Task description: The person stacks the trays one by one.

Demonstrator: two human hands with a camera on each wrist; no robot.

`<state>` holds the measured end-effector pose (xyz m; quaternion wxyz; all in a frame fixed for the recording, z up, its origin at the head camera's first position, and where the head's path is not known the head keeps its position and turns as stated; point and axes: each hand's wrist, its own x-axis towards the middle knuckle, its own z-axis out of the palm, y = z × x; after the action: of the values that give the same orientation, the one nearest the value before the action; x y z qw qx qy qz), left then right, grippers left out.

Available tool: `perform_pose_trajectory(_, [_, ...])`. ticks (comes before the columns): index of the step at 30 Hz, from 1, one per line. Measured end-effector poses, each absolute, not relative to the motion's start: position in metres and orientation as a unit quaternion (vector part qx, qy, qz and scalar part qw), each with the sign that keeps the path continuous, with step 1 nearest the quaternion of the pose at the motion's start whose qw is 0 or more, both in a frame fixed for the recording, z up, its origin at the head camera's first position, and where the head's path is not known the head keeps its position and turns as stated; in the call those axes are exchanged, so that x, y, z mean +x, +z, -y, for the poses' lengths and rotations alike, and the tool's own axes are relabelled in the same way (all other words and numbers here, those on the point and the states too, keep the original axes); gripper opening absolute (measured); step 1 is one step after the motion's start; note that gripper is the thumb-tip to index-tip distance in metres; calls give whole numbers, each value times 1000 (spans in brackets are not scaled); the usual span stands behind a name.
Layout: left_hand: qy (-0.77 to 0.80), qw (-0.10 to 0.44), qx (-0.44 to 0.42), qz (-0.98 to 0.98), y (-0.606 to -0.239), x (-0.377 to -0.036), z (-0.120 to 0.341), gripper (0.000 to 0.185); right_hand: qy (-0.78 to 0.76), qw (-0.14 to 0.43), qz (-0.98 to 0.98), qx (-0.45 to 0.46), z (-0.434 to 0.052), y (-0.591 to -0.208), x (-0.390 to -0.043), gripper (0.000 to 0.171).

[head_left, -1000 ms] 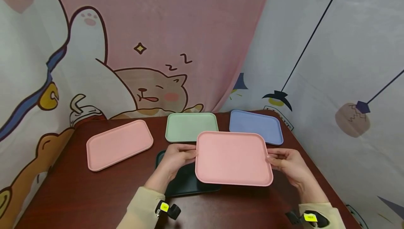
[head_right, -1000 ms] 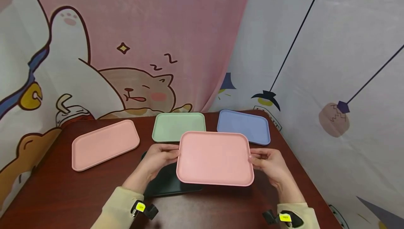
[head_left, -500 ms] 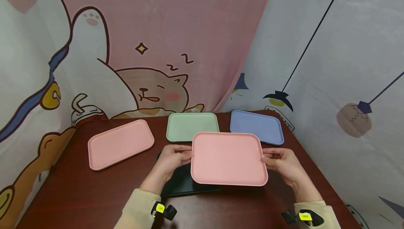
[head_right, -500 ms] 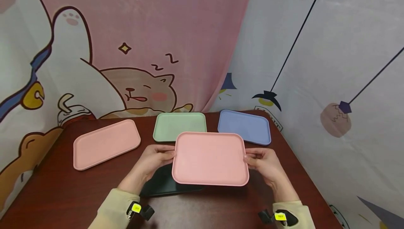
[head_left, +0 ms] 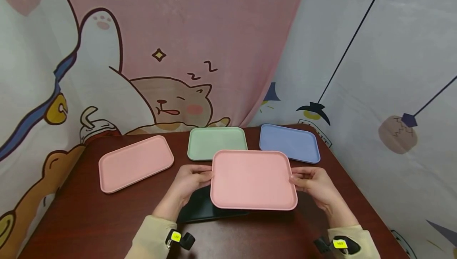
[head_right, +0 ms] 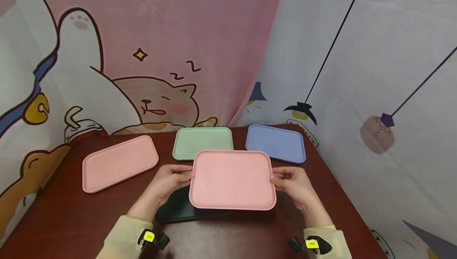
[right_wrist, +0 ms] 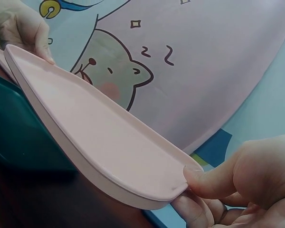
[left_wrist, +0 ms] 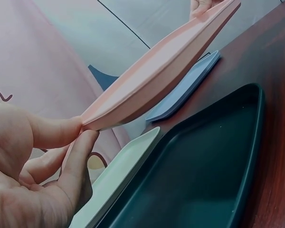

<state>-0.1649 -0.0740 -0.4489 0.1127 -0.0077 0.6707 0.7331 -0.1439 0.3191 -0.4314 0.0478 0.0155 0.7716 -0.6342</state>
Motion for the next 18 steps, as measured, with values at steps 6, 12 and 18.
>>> perform_pose_trajectory(6, [731,111,-14,-673,-448,-164,79,24,-639,50,-768,10,-316,-433,-146,39])
perform_pose_trajectory(12, [729,109,-25,-675,-449,-163,84,25,-645,54,-763,1,-311,-432,-147,39])
perform_pose_trajectory(18, [731,102,-30,-674,-447,-161,89,26,-646,58,-761,1,-305,-430,-147,38])
